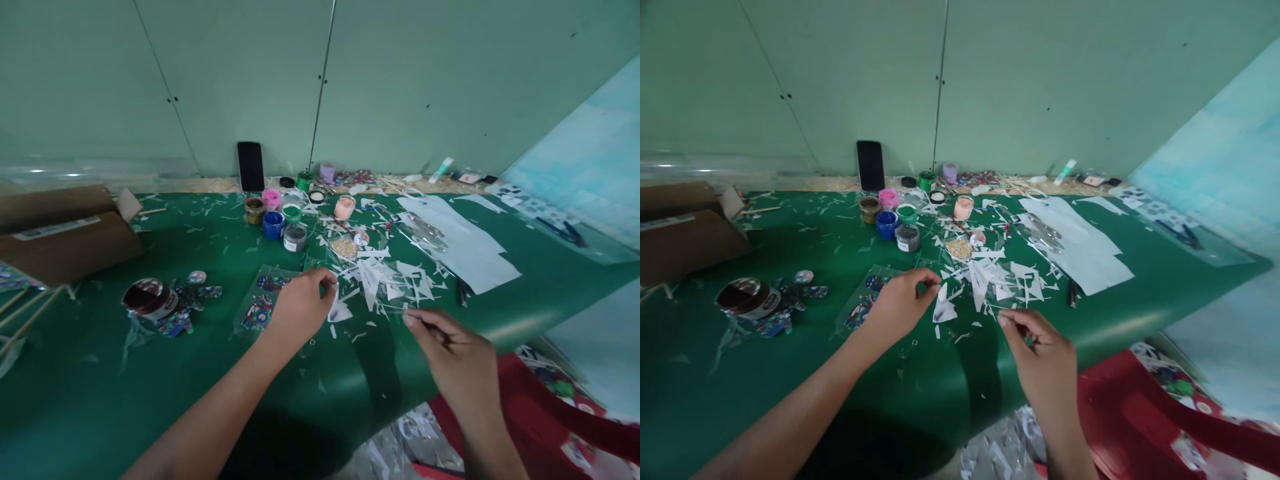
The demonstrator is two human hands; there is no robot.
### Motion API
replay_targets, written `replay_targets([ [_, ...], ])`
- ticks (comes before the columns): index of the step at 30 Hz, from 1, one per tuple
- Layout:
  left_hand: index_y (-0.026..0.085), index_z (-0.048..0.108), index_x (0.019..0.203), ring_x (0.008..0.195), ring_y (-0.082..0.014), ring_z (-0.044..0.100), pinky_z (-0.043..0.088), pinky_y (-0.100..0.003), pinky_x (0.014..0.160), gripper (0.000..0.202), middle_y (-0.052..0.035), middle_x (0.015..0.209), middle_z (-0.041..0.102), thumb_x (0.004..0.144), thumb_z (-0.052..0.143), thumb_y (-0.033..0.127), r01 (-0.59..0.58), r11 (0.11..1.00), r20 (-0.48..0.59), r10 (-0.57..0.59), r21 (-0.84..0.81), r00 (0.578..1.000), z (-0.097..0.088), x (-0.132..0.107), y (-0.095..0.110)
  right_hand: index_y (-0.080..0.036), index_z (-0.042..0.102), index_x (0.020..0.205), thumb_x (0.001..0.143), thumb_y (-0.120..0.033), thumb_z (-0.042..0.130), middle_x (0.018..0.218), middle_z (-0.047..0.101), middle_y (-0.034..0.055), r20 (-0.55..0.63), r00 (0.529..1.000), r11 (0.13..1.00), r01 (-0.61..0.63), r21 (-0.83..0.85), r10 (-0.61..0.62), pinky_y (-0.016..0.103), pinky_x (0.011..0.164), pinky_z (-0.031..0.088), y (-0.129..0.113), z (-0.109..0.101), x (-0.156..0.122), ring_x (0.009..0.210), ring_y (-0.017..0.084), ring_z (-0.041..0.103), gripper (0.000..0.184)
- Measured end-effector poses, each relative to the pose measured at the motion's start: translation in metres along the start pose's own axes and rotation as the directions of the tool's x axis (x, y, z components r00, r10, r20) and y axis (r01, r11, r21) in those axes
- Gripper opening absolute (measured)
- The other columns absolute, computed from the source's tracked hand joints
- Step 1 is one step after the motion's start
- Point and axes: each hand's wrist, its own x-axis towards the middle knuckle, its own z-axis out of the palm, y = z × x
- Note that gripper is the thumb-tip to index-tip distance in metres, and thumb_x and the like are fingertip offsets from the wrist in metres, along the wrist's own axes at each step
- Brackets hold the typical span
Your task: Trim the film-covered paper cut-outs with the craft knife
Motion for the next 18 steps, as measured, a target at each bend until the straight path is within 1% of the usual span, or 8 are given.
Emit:
replay_targets([
  [2,0.020,0.066,0.095,0.069,-0.0208,0.066,0.050,-0.031,0.056,0.014,-0.0091,0.096,0.071,0.086,0.057,0.024,-0.018,0.999,0.018,0.017,0.035,1.000,0.005,0.003,0.001,-0.024,0.075,0.078,0.080,-0.044,0.062,0.079,0.073,0.0047,0.080,0.992,0.990,0.101,-0.094,-0.094,0.030,0.054,0.044,0.008,0.006,0.008,0.058,0.018,0.058,0.023],
  [4,0.019,0.066,0.102,0.086,-0.0279,0.067,0.054,-0.037,0.065,0.021,-0.0120,0.103,0.069,0.083,0.063,0.028,-0.047,0.996,0.036,0.045,0.075,0.998,0.012,0.007,0.003,-0.024,0.075,0.083,0.083,-0.042,0.056,0.085,0.074,0.0065,0.157,0.980,0.970,0.153,-0.190,-0.123,0.031,0.057,0.046,0.012,0.016,0.015,0.063,0.020,0.062,0.026],
  [7,0.018,0.065,0.109,0.106,-0.0347,0.062,0.054,-0.046,0.081,0.030,-0.0144,0.112,0.066,0.081,0.067,0.030,-0.080,0.989,0.045,0.075,0.124,0.996,0.021,0.015,0.006,-0.021,0.073,0.089,0.087,-0.042,0.052,0.088,0.073,0.0104,0.184,0.980,0.905,0.142,-0.402,-0.072,0.032,0.059,0.042,0.012,0.035,0.026,0.069,0.023,0.064,0.029],
  [10,0.017,0.064,0.106,0.104,-0.0337,0.063,0.052,-0.049,0.084,0.022,-0.0153,0.109,0.067,0.087,0.058,0.026,-0.070,0.986,0.030,0.066,0.148,0.997,0.029,0.029,0.008,-0.018,0.069,0.082,0.087,-0.044,0.055,0.083,0.070,0.0135,0.155,0.988,0.849,0.075,-0.524,0.008,0.032,0.057,0.036,0.008,0.054,0.039,0.069,0.024,0.062,0.030],
  [12,0.016,0.065,0.099,0.098,-0.0338,0.065,0.052,-0.051,0.084,0.016,-0.0148,0.099,0.069,0.088,0.056,0.023,-0.065,0.986,0.024,0.062,0.152,0.998,0.033,0.039,0.009,-0.019,0.064,0.073,0.084,-0.038,0.060,0.078,0.068,0.0121,0.152,0.988,0.846,0.052,-0.530,0.035,0.031,0.056,0.033,0.005,0.062,0.046,0.066,0.023,0.060,0.023],
  [14,0.015,0.065,0.094,0.096,-0.0342,0.065,0.050,-0.053,0.085,0.012,-0.0143,0.095,0.070,0.086,0.058,0.019,-0.080,0.987,0.014,0.078,0.142,0.997,0.035,0.044,0.010,-0.020,0.059,0.068,0.082,-0.032,0.059,0.072,0.065,0.0084,0.144,0.989,0.855,0.049,-0.516,0.030,0.030,0.057,0.032,0.000,0.064,0.051,0.063,0.021,0.058,0.018],
  [16,0.016,0.065,0.096,0.099,-0.0328,0.064,0.050,-0.051,0.086,0.012,-0.0136,0.098,0.070,0.085,0.059,0.016,-0.109,0.988,-0.010,0.110,0.110,0.994,0.032,0.044,0.011,-0.022,0.053,0.066,0.083,-0.033,0.056,0.065,0.060,0.0039,0.123,0.992,0.885,0.058,-0.462,-0.001,0.030,0.057,0.032,-0.004,0.061,0.052,0.060,0.019,0.054,0.020],
  [18,0.017,0.063,0.100,0.100,-0.0279,0.064,0.052,-0.044,0.086,0.014,-0.0110,0.102,0.070,0.087,0.058,0.015,-0.152,0.987,-0.035,0.154,0.055,0.987,0.026,0.040,0.012,-0.024,0.044,0.061,0.082,-0.039,0.055,0.056,0.051,-0.0010,0.107,0.993,0.942,0.079,-0.325,-0.046,0.029,0.055,0.032,-0.010,0.054,0.053,0.053,0.016,0.047,0.028],
])
